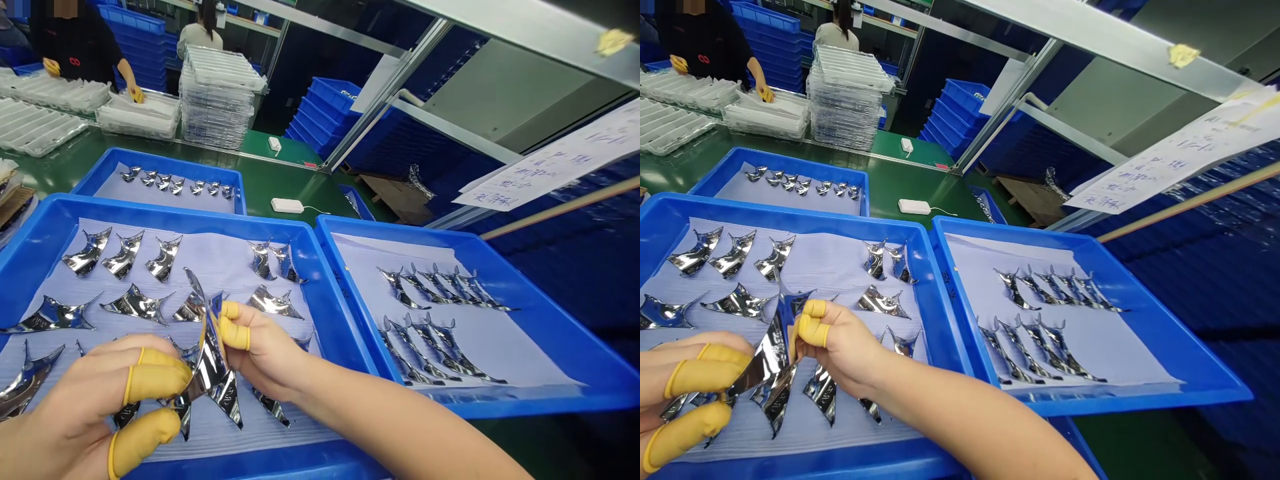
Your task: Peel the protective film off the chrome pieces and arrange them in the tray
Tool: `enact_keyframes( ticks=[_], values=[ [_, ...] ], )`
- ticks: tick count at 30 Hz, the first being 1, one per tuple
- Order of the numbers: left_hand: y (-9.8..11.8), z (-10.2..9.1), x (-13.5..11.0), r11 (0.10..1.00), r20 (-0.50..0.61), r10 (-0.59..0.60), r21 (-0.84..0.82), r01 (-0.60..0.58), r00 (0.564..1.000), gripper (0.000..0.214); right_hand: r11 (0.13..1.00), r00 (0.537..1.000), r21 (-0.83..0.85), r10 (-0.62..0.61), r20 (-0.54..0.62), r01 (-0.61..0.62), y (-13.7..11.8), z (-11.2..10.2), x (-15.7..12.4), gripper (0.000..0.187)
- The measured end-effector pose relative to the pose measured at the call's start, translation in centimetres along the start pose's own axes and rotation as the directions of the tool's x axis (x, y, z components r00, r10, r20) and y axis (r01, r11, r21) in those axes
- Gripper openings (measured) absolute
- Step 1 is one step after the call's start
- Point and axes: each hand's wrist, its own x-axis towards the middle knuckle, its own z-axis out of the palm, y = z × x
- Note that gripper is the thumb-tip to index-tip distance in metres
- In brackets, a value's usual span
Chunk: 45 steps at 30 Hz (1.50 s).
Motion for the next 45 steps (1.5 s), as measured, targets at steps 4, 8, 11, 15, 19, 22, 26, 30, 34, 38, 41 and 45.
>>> enact_keyframes(
  ticks=[4,8,11,15,19,22,26,30,34,38,41,45],
  values=[
    [-0.4,-0.1,-1.4,0.998,-0.021,-0.058,0.027,0.058,0.998,0.043,0.991,0.994,0.085,0.107,0.0,-0.107,1.3,0.0,0.6,0.049],
    [-0.5,-0.1,-1.9,0.994,-0.008,-0.104,0.04,0.105,0.995,0.043,0.985,0.99,0.107,0.134,0.039,-0.138,1.6,0.1,0.6,0.047],
    [-0.2,-0.3,-1.4,0.994,-0.018,-0.11,0.011,0.11,0.994,0.035,0.987,0.992,0.1,0.125,0.028,-0.128,1.5,0.1,0.5,0.047],
    [0.5,-0.9,0.4,0.982,0.061,-0.158,-0.094,0.163,0.986,0.021,1.0,0.999,-0.018,-0.003,0.049,0.004,0.8,0.0,0.1,0.047],
    [0.9,-1.3,2.1,0.909,0.093,-0.316,-0.255,0.33,0.944,0.03,0.967,0.978,-0.174,-0.16,0.136,0.183,0.0,0.0,-0.7,0.042],
    [0.9,-0.9,2.7,0.776,0.171,-0.436,-0.427,0.465,0.884,0.023,0.961,0.969,-0.188,-0.172,0.178,0.205,-0.1,0.2,-1.4,0.037],
    [0.8,-0.5,2.9,0.549,0.256,-0.524,-0.628,0.552,0.812,0.018,0.976,0.98,-0.162,-0.12,0.156,0.145,0.0,0.8,-1.6,0.041],
    [0.3,-0.5,2.7,0.391,0.35,-0.579,-0.674,0.627,0.736,0.02,0.986,0.997,-0.157,-0.043,0.069,0.053,-0.3,1.4,-1.5,0.046],
    [-0.1,-0.3,2.8,0.336,0.443,-0.588,-0.627,0.703,0.677,0.026,0.994,0.996,-0.107,0.042,0.073,-0.034,-0.4,1.6,-1.6,0.046],
    [0.2,0.2,3.5,0.317,0.531,-0.5,-0.624,0.715,0.685,0.029,0.995,0.978,-0.077,0.079,0.195,-0.065,0.0,1.4,-1.8,0.042],
    [0.3,0.4,3.8,0.309,0.541,-0.473,-0.637,0.706,0.695,0.028,0.995,0.971,-0.075,0.086,0.223,-0.07,0.1,1.1,-1.9,0.042],
    [-0.2,0.3,3.6,0.372,0.492,-0.493,-0.626,0.686,0.717,0.026,0.993,0.975,-0.097,0.089,0.201,-0.071,-0.3,1.0,-2.0,0.04]
  ],
)
